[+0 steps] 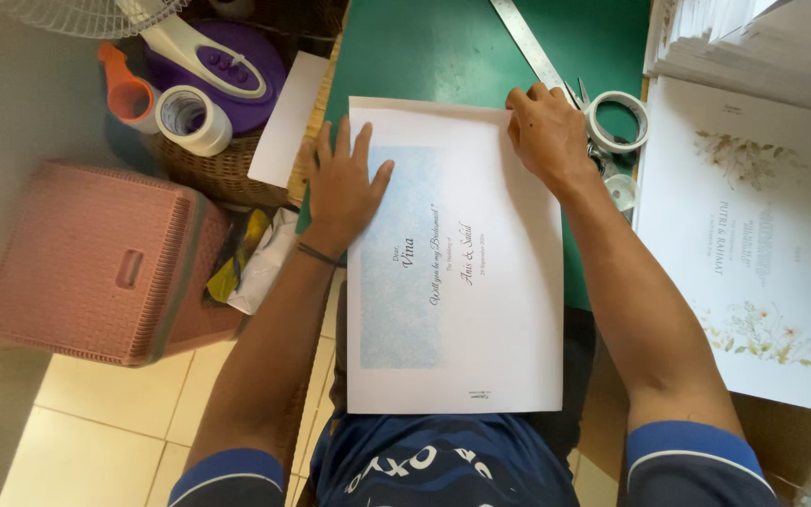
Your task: The person applies double-sided adhesive tape to the edges of paper sheets and folds them over using a metal ruler to create crisp creases, working through a stack of printed invitations.
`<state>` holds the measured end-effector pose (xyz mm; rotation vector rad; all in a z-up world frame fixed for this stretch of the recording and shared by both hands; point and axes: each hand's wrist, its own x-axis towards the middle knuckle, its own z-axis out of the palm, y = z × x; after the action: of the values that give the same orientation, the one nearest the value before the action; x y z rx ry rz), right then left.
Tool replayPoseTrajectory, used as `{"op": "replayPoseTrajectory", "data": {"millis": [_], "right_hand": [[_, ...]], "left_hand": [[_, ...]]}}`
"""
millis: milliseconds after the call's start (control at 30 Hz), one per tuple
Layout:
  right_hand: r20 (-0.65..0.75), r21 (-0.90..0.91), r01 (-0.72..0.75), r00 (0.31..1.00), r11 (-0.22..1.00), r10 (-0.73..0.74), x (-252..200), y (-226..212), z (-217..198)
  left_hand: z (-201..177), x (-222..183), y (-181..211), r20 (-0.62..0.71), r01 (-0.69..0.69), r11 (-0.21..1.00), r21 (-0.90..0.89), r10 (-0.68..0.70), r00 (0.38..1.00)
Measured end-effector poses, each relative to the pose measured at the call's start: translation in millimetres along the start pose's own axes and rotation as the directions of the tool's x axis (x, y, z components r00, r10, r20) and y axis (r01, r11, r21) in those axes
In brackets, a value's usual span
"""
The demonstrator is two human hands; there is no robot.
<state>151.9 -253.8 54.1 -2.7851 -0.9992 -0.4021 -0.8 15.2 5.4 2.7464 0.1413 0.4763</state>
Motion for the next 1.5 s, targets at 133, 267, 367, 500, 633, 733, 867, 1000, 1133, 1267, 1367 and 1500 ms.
{"op": "replayPoseTrajectory", "data": {"millis": [133,267,367,500,633,733,867,1000,1133,1267,1367,1500], "right_hand": [[-0.043,-0.049,0.097,0.994,0.994,-0.099,5,-9,21],[-0.216,0.159,0.251,0.952,0.955,-0.215,31,-64,67],[-0.26,0.248,0.379,0.913,0.892,-0.315,31,-85,74],[-0.17,0.2,0.383,0.92,0.902,-0.353,17,-53,61],[-0.138,0.067,0.325,0.939,0.943,-0.314,-14,17,26],[0.112,0.025,0.005,0.994,1.0,-0.007,-32,35,0],[0.28,-0.267,0.06,0.96,0.962,0.018,-54,-31,10],[0.301,0.192,0.235,0.91,0.953,-0.285,-68,-96,16],[0.304,0.253,0.035,0.946,0.967,-0.114,3,-73,-2],[0.388,0.134,0.031,0.918,0.99,-0.082,43,-64,-25],[-0.011,0.001,0.264,0.964,0.964,-0.264,65,-52,-50],[-0.26,0.168,0.279,0.938,0.945,-0.231,26,-60,-95]], "left_hand": [[10,8,6,0.008,-0.003,0.992,0.126,0.002,1.0],[33,42,15,-0.089,-0.027,0.987,0.16,0.042,0.995],[44,53,12,0.015,-0.137,0.965,0.222,0.137,0.99],[37,42,-20,0.084,-0.353,0.924,0.148,0.343,0.935],[20,28,-42,0.064,-0.285,0.943,0.173,0.278,0.958],[8,18,-36,0.085,-0.209,0.946,0.249,0.193,0.977],[9,1,-3,0.033,-0.107,0.958,0.267,0.101,0.994],[5,-3,12,-0.022,-0.024,0.991,0.133,0.027,0.999],[-1,-10,14,0.019,0.038,0.996,0.083,-0.04,0.999],[-7,-10,10,-0.165,0.019,0.991,-0.135,-0.041,0.985],[-6,-9,-1,-0.313,-0.094,0.885,-0.457,-0.061,0.948],[-3,-5,-16,-0.097,-0.015,0.335,-0.942,-0.23,0.968]]}}
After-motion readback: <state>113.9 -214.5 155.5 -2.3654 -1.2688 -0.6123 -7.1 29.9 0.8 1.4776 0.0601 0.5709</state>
